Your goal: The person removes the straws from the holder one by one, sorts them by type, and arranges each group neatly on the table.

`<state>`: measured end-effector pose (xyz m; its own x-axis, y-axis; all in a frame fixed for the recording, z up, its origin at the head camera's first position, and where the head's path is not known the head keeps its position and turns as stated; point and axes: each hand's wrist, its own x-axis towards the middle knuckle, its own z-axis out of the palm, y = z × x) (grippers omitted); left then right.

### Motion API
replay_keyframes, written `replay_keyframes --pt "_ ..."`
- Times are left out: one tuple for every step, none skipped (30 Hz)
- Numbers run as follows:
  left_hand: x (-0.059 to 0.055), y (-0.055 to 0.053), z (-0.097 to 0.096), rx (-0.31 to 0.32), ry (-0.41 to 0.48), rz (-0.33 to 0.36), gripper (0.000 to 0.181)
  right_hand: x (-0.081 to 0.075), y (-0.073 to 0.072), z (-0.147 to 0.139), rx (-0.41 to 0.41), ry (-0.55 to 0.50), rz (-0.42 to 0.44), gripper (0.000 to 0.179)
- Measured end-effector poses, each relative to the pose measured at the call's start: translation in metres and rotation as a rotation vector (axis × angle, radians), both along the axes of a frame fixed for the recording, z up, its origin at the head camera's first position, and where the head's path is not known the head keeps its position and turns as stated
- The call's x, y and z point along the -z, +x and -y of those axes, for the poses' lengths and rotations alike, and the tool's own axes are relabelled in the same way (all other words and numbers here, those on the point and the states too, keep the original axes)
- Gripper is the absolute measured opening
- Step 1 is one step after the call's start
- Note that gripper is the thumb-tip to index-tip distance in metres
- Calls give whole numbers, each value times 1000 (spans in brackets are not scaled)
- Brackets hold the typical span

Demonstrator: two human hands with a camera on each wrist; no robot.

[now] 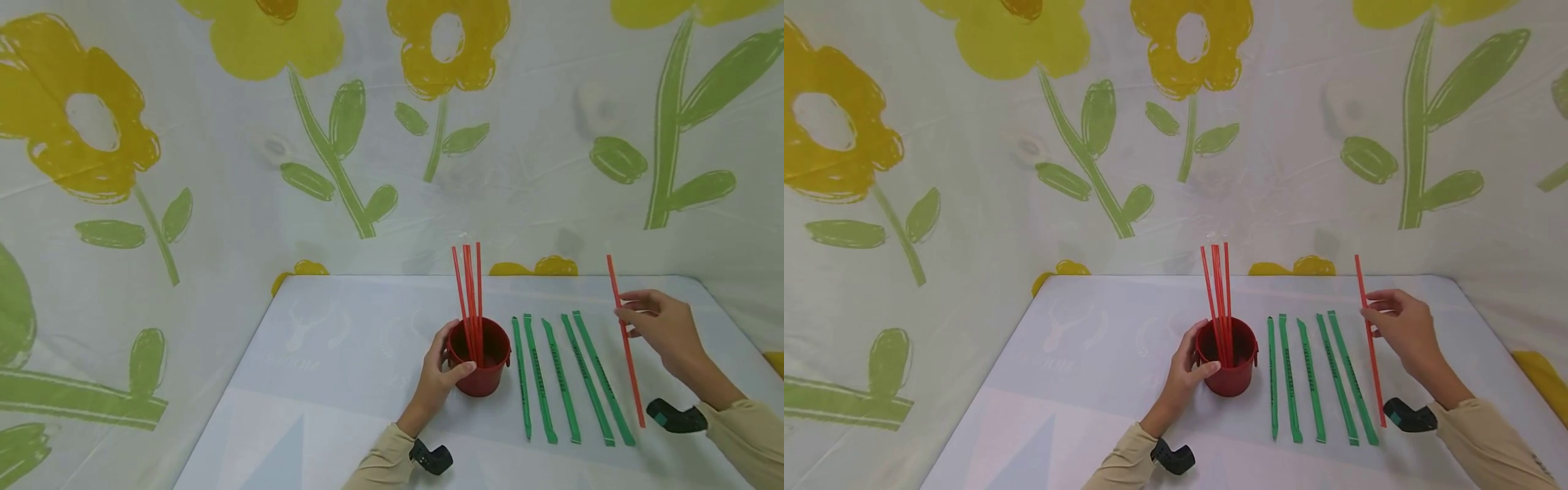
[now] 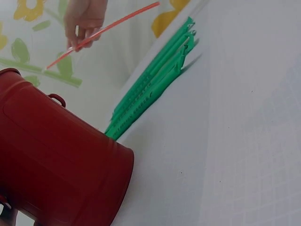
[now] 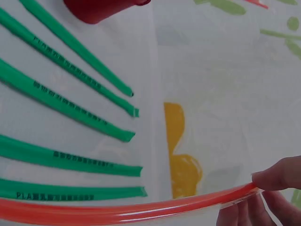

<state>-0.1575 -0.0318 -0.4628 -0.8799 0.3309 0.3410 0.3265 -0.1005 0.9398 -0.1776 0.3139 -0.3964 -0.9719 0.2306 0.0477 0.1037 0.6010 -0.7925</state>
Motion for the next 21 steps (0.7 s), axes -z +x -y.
replay_keyframes --pt "0 0 0 5 -2 3 68 2 -1 -3 -3 8 17 53" --pt "0 0 0 8 -5 4 68 5 -1 -5 -5 14 33 53" --pt "0 0 0 10 -8 5 68 7 -2 -8 -9 22 44 53" --pt "0 0 1 13 -10 7 68 10 -3 -10 -11 29 54 53" --pt "0 -1 1 14 -11 8 68 13 -4 -13 -15 34 64 54" --pt "0 -1 1 16 -13 7 68 16 -5 -15 -18 38 73 54" --pt "0 -1 1 18 -14 8 68 19 -5 -17 -21 41 82 54" --pt "0 -1 1 19 -16 7 68 22 -6 -19 -22 43 90 53" --pt "-1 -1 1 18 -16 7 68 25 -6 -20 -25 47 99 53" --pt "-1 -1 1 17 -16 6 68 28 -7 -22 -24 48 109 53" --pt "-1 -1 1 15 -14 4 68 31 -7 -23 -27 50 117 52" --pt "-1 -1 1 11 -13 2 68 34 -7 -25 -30 53 123 51" --pt "-1 0 1 8 -9 3 67 36 -7 -26 -34 52 129 51" --pt "-1 0 1 4 -5 2 67 39 -7 -27 -38 52 136 50" --pt "-1 0 0 -2 -1 -1 67 41 -7 -29 -44 51 140 49" --pt "0 0 0 -6 1 -2 66 43 -7 -30 -48 49 144 48" --pt "0 0 0 -9 4 -2 66 45 -7 -31 -55 47 149 48" --pt "0 0 -1 -14 3 -3 66 48 -7 -33 -59 46 155 48" --pt "0 1 -1 -12 2 -1 66 50 -7 -34 -61 45 163 48" --pt "-1 1 0 -8 -1 2 66 53 -7 -35 -64 46 169 47" --pt "5 -1 -1 -14 -3 -2 65 55 -7 -35 -65 47 175 47"
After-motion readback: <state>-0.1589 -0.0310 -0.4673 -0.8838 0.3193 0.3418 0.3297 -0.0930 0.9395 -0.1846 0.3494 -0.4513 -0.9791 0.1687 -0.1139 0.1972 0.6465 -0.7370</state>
